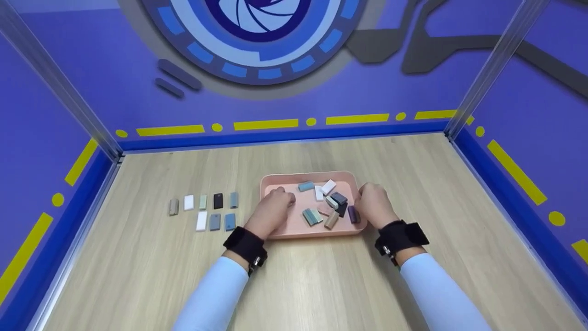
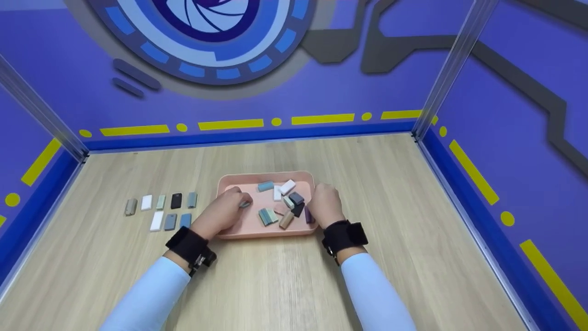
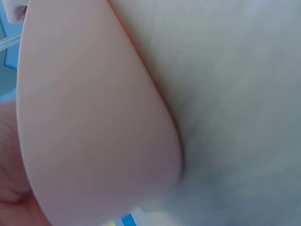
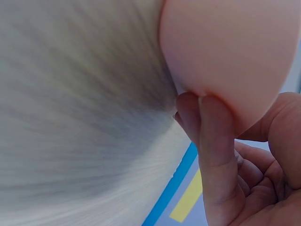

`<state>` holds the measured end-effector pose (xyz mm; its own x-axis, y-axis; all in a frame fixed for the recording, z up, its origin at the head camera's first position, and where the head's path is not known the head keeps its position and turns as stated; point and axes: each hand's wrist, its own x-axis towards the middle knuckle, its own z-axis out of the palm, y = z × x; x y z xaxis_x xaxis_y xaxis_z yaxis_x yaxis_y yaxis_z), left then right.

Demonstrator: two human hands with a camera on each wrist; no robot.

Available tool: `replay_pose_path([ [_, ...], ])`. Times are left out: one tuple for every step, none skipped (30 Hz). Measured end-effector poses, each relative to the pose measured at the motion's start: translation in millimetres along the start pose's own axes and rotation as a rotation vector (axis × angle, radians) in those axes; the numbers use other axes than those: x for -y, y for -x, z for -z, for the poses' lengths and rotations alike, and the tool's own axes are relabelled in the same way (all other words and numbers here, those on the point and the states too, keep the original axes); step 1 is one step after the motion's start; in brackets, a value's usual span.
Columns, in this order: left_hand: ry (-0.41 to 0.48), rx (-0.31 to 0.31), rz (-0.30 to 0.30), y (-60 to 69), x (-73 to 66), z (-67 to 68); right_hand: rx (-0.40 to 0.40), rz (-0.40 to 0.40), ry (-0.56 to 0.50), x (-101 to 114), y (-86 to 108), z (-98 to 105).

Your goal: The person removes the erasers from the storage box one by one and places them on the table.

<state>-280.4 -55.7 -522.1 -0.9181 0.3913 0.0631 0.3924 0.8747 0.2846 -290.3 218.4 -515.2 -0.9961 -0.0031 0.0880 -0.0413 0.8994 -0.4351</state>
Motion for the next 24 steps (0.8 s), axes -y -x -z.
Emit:
replay_pose_path([
  [0.009,-0.015,-0.006,1.4,1.4,0.6,0.005,-0.002,0.000,-0.1,0.1,-0.2],
  [0.022,-0.029,-0.010,3.1,2.6,1.7,0.010,-0.003,-0.001,-0.3,0.2,-0.5],
  [0.037,-0.045,-0.014,4.9,3.9,2.7,0.013,-0.006,-0.001,-0.2,0.1,-0.7],
  [0.055,-0.058,-0.011,7.0,4.9,4.6,0.019,-0.007,-0.002,-0.1,0.1,-0.8],
  [0.074,-0.074,-0.009,9.0,6.1,6.5,0.021,-0.009,-0.003,-0.1,0.0,-1.0],
  [0.094,-0.093,-0.006,11.1,7.1,9.0,0.022,-0.010,-0.003,0.0,0.0,-1.1],
  [0.111,-0.112,-0.004,13.2,8.3,11.6,0.021,-0.011,-0.003,-0.1,-0.1,-1.1],
  [0.127,-0.134,-0.001,15.4,9.4,14.6,0.019,-0.011,-0.002,0.0,-0.2,-1.0],
  [0.132,-0.158,0.003,17.3,10.8,17.6,0.019,-0.013,-0.003,0.2,-0.1,-0.8],
  [0.133,-0.181,0.010,19.4,12.1,20.9,0.017,-0.011,-0.002,0.3,-0.3,-0.7],
  [0.134,-0.205,0.019,21.3,13.8,23.9,0.014,-0.011,-0.003,0.2,-0.5,-0.6],
  [0.136,-0.228,0.029,23.4,15.6,27.2,0.014,-0.011,-0.004,0.2,-0.6,-0.5],
  [0.139,-0.249,0.041,25.4,17.6,30.2,0.015,-0.014,-0.007,0.1,-0.7,-0.5],
  [0.141,-0.267,0.058,27.4,19.9,33.2,0.013,-0.014,-0.007,0.1,-0.7,-0.8],
  [0.147,-0.282,0.081,29.4,22.4,36.3,0.012,-0.013,-0.009,0.0,-0.7,-1.0],
  [0.161,-0.294,0.102,31.7,25.3,39.3,0.010,-0.011,-0.010,-0.2,-0.9,-1.2],
  [0.172,-0.311,0.124,33.8,28.7,42.3,0.010,-0.011,-0.011,-0.2,-0.9,-1.5],
  [0.182,-0.326,0.146,36.2,32.4,45.1,0.009,-0.012,-0.011,-0.1,-0.9,-1.7],
  [0.196,-0.342,0.168,38.9,36.5,47.8,0.008,-0.009,-0.009,0.0,-0.9,-1.7],
  [0.204,-0.359,0.192,41.6,40.9,50.4,0.003,-0.007,-0.006,0.1,-0.7,-1.5],
  [0.216,-0.380,0.214,44.2,45.6,52.9,0.003,-0.008,-0.009,0.3,-0.5,-1.3],
  [0.227,-0.401,0.236,47.0,50.6,55.5,0.002,-0.009,-0.010,0.5,-0.3,-0.9],
  [0.240,-0.424,0.259,49.9,55.8,57.9,0.001,-0.011,-0.013,0.7,0.0,-0.6],
  [0.256,-0.446,0.281,53.3,61.0,60.5,-0.001,-0.014,-0.017,0.9,0.2,-0.5],
])
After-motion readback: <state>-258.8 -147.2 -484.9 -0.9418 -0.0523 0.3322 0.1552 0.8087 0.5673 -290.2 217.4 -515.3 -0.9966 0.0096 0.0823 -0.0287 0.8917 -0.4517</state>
